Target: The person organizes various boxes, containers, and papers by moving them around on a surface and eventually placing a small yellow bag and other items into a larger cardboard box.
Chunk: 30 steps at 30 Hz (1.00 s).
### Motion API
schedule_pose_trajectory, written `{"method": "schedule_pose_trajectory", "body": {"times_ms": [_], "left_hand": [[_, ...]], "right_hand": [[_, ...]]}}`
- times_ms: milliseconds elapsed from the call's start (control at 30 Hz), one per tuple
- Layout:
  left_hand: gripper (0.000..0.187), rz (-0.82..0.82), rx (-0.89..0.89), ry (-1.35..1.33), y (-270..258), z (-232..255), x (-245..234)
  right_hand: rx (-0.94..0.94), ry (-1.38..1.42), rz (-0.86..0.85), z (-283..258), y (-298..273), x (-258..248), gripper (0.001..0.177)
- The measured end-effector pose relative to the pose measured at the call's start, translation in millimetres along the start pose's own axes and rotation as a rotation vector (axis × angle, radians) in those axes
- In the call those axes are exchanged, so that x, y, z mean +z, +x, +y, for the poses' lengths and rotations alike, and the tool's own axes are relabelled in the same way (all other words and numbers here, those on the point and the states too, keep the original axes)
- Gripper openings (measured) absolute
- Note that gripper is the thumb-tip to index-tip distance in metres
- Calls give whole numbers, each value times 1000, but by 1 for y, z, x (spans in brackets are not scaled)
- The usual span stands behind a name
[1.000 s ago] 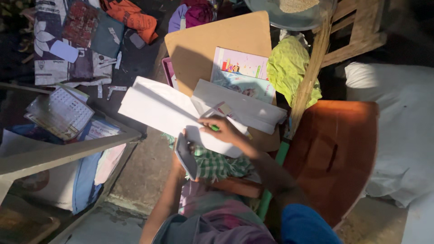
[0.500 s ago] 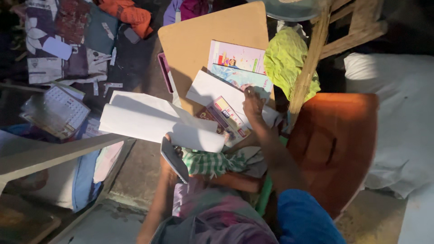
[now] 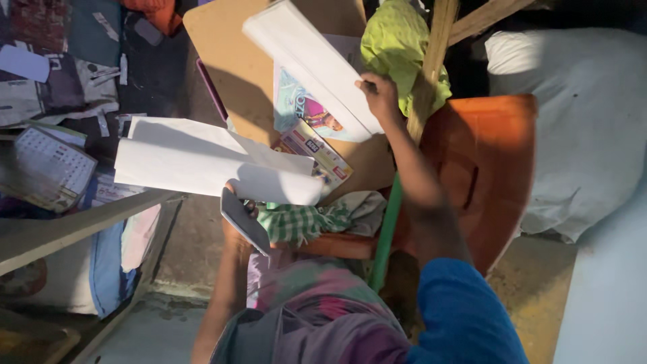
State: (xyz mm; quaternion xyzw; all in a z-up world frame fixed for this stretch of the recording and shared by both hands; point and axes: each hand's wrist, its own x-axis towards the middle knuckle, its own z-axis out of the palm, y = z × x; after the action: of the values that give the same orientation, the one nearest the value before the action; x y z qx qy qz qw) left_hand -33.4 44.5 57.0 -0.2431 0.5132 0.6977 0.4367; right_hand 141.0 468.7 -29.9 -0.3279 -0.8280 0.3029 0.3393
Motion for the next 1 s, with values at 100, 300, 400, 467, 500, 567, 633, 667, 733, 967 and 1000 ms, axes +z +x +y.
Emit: {"method": "schedule_pose_trajectory", "body": {"times_ms": [100, 300, 400, 467, 500, 567, 633, 667, 733, 967, 1000], "left_hand": [[26, -27, -25, -6, -8, -1, 3], [29, 40, -25, 103, -18, 3, 11], [30, -33, -12, 111, 18, -11, -16], [26, -298, 22, -7, 56, -18, -51], [21, -535, -44, -119, 70, -25, -69], [29, -1006, -176, -347, 87, -34, -97], [30, -1080, -245, -403, 94, -28, -113], [30, -1049, -215, -393, 92, -25, -117], [29, -979, -169, -360, 84, -21, -122], [27, -839, -61, -193, 36, -22, -135], [27, -829, -49, -155, 34, -21, -129]], "right_hand": [[145, 298, 58, 4, 2, -6, 18], [493, 593, 149, -17, 17, -24, 15], [578, 660, 185, -27, 23, -24, 17], [517, 697, 193, -23, 27, -21, 19], [465, 706, 189, -21, 30, -16, 20], [443, 762, 178, -19, 34, -9, 22], [507, 855, 163, -20, 35, -7, 24], [534, 871, 162, -23, 36, -6, 27], [584, 899, 164, -32, 41, -7, 32], [668, 1069, 98, -104, 56, -20, 42], [679, 1081, 104, -117, 57, -20, 42]]}}
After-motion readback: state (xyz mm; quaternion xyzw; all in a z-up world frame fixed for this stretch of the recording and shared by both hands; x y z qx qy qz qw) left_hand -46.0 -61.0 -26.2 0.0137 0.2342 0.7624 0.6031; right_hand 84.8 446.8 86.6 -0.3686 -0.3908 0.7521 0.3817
